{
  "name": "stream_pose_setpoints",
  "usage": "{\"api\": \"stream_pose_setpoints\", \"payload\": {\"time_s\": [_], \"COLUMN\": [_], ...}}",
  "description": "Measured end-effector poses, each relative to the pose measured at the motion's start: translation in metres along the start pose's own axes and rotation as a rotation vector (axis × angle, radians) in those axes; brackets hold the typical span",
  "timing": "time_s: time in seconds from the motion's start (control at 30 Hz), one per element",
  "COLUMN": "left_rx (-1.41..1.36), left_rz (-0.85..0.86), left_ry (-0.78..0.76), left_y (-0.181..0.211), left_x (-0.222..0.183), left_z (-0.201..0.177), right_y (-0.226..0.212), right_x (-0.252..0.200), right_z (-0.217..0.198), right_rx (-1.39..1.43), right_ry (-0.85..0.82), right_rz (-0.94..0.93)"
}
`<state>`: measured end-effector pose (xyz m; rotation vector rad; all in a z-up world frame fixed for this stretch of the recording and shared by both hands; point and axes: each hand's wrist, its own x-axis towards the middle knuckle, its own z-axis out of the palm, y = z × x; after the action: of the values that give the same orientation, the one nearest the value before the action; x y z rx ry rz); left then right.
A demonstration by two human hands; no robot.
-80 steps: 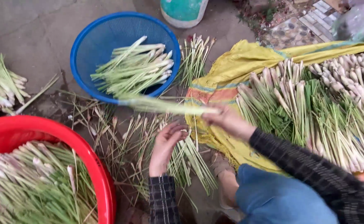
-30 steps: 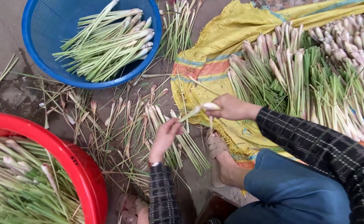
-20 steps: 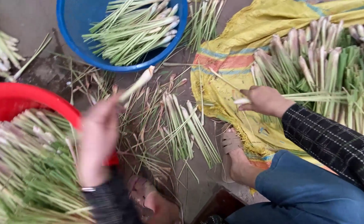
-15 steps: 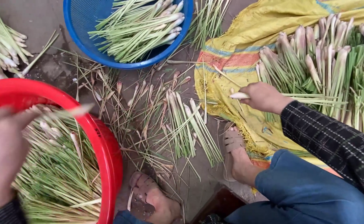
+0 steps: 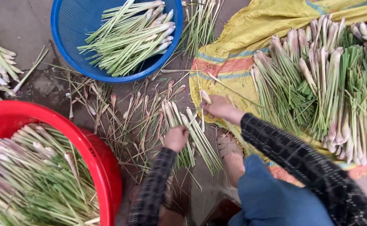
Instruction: Sorting and cleaning lemongrass stalks by stripping outer layers and placing them into different containers.
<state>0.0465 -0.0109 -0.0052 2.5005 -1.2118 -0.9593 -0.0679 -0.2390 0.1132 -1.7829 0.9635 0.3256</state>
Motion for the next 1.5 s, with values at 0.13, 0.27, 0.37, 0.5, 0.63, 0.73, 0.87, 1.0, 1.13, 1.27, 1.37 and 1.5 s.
{"api": "stream_pose_setpoints", "payload": {"time_s": [0.13, 0.27, 0.37, 0.5, 0.63, 0.73, 0.87, 1.0, 1.13, 1.27, 1.37, 1.5], "left_rx": [0.099, 0.031, -0.071, -0.411, -0.791, -1.123, -1.007, -0.423, -0.074, -0.067, -0.029, 0.003], "left_rz": [-0.276, -0.381, -0.394, -0.417, -0.416, -0.327, -0.392, -0.431, -0.508, -0.525, -0.456, -0.285], "left_ry": [0.262, 0.245, 0.215, 0.266, 0.290, 0.366, 0.484, 0.660, 0.524, 0.568, 0.774, 0.968], "left_y": [0.042, 0.036, 0.026, 0.041, 0.051, 0.065, 0.050, 0.002, -0.026, -0.070, -0.089, -0.047], "left_x": [-0.010, -0.009, -0.001, -0.014, -0.018, -0.024, -0.022, 0.011, 0.043, 0.041, 0.026, -0.005], "left_z": [0.045, 0.053, 0.058, 0.047, 0.037, 0.022, 0.006, -0.007, 0.013, 0.036, 0.041, -0.017], "right_y": [0.105, 0.111, 0.133, 0.130, 0.109, 0.105, 0.053, 0.090, 0.037, 0.072, 0.075, 0.024], "right_x": [0.095, 0.093, 0.109, 0.105, 0.091, 0.082, 0.043, 0.084, 0.048, 0.074, 0.077, 0.039], "right_z": [0.079, 0.127, 0.155, 0.151, 0.130, 0.131, 0.105, 0.114, 0.113, 0.139, 0.136, 0.083], "right_rx": [0.033, -0.004, 0.126, 0.213, 0.243, 0.298, 0.384, -0.003, -0.151, -0.246, -0.227, 0.103], "right_ry": [0.061, 0.052, 0.026, -0.030, -0.123, -0.218, -0.215, -0.094, -0.150, -0.117, -0.141, -0.189], "right_rz": [0.010, 0.091, 0.091, 0.097, 0.149, 0.175, 0.158, 0.129, 0.101, 0.134, 0.143, 0.185]}}
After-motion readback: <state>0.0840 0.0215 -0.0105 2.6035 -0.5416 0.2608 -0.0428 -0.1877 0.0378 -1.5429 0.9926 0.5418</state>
